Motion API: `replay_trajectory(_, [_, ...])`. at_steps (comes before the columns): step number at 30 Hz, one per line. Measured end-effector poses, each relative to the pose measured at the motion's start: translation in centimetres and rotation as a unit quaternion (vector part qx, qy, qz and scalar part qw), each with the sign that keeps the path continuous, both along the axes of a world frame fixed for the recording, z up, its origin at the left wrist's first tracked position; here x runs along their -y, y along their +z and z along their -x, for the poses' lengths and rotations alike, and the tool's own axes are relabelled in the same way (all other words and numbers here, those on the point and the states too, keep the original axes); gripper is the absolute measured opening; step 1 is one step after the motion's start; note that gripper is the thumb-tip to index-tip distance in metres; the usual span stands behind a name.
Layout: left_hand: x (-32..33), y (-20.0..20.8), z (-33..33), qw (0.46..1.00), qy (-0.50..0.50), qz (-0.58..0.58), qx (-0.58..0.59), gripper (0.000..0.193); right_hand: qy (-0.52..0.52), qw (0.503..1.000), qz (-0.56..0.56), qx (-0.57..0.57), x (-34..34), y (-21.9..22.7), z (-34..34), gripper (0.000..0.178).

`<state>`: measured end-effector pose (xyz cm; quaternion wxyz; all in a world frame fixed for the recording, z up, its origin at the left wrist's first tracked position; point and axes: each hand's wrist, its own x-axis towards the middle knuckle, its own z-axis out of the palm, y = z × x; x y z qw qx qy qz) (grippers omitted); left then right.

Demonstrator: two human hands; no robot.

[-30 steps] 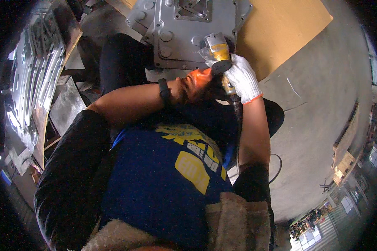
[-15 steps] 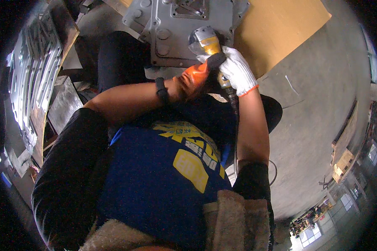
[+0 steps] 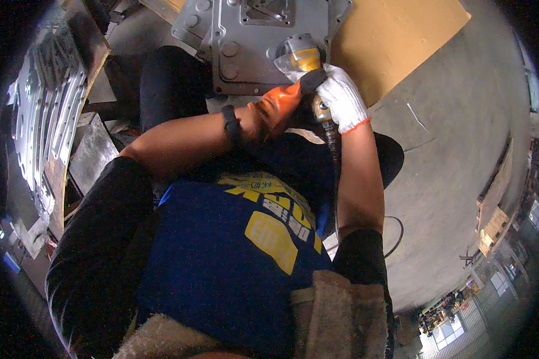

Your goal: The person sits on the floor and uses a handheld angle grinder to smooth the edges of several metal parts. They handle the parts one by one, grinding specific areas before setting them aside.

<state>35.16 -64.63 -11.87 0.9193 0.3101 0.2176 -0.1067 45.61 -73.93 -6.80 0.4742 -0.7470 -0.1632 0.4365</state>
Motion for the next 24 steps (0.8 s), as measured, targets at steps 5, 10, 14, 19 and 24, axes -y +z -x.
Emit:
replay_trajectory(5, [-0.2, 2.0, -0.1, 0.994, -0.076, 0.065, -0.038, 0.066, -0.03, 0.999, 0.034, 0.006, 0.6, 0.6, 0.3, 0.036])
replay_trajectory(10, [0.6, 2.1, 0.7, 0.998, -0.042, 0.049, -0.001, 0.058, -0.022, 0.998, 0.056, 0.029, 0.8, 0.1, 1.0, 0.04])
replay_trajectory(14, [2.7, 0.5, 0.1, 0.989, 0.048, 0.141, -0.012, 0.047, 0.048, 0.997, 0.022, 0.05, 0.6, -1.2, 0.8, 0.039])
replay_trajectory(19, [1.8, 1.5, 1.0, 0.994, 0.022, 0.11, -0.011, 0.062, 0.024, 0.999, 0.016, 0.036, 0.0, 0.1, 1.6, 0.043])
replay_trajectory(24, [1.5, 3.7, 1.3, 0.994, 0.007, 0.084, -0.067, 0.066, 0.016, 0.994, 0.072, 0.081, 1.0, -1.3, 1.0, 0.044])
